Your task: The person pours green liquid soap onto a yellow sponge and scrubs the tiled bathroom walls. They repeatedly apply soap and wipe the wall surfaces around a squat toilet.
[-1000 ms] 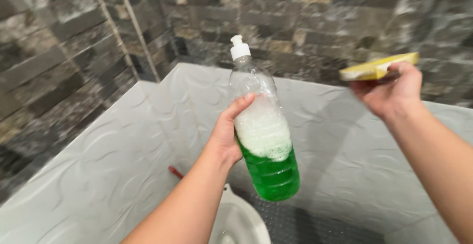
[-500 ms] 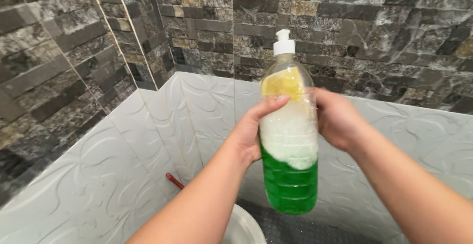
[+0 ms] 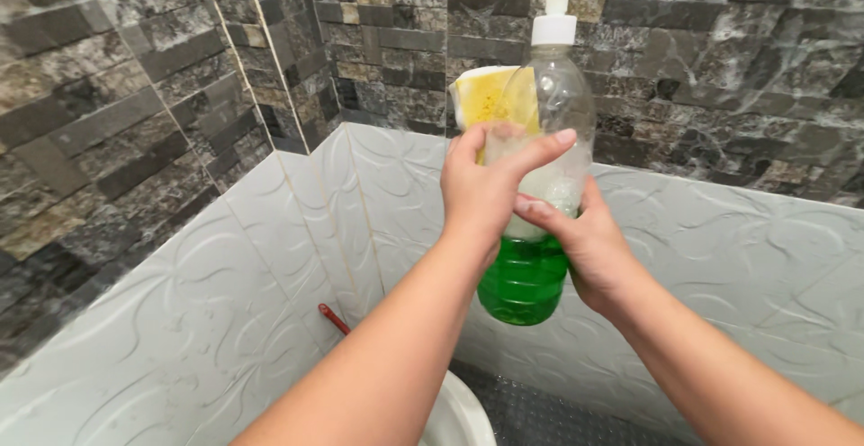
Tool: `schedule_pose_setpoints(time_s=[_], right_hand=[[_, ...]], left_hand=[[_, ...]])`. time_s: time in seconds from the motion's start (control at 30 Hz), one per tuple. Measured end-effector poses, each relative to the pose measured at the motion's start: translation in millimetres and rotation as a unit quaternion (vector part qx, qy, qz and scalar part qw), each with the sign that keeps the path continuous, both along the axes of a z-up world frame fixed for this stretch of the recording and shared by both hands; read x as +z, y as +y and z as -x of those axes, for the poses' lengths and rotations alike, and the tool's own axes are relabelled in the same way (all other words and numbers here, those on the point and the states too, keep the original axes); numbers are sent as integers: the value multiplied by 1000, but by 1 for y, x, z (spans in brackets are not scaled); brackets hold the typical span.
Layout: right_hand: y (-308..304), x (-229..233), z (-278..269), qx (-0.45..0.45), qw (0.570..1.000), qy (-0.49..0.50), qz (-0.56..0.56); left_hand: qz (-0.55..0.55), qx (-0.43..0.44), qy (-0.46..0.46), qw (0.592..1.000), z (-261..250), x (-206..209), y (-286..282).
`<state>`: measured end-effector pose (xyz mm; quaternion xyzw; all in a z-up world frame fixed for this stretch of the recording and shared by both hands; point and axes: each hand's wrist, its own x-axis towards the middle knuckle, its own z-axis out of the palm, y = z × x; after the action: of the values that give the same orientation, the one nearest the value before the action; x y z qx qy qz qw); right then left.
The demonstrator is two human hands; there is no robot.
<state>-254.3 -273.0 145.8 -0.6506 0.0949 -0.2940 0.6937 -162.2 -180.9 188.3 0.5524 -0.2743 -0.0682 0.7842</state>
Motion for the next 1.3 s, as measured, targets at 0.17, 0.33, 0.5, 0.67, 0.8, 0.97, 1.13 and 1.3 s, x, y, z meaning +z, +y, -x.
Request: schedule_pose_setpoints(time_s=[0.17,0.33,0.5,0.67,0.8,0.97,1.13,1.3], right_hand=[[-6,-3,5,27,995,14,-96],[-16,-8,21,112,981,103,-117],[-19,-24,35,119,973,177,-92],[-40,-29,56,78,956,200,-202],[-61,-27,92,60,935,321,-137],[-67,-24,117,86,889,434,-117],[-68,-13,116,22,833,518,-192],[-70,-6,106,34,831,513,-212]], left_hand=[[41,-81,89,992,-2,3,2],[119,-196,250,941,-18,2,15],[67,-215,225,948,-10,-16,-4],[15,-229,281,932,-27,-43,-24],[30,-156,334,929,-59,-69,-18],[-42,-119,308,943,-66,-91,-10],[-71,-116,311,941,-58,-99,-6],[-75,-120,303,943,-67,-106,-6]])
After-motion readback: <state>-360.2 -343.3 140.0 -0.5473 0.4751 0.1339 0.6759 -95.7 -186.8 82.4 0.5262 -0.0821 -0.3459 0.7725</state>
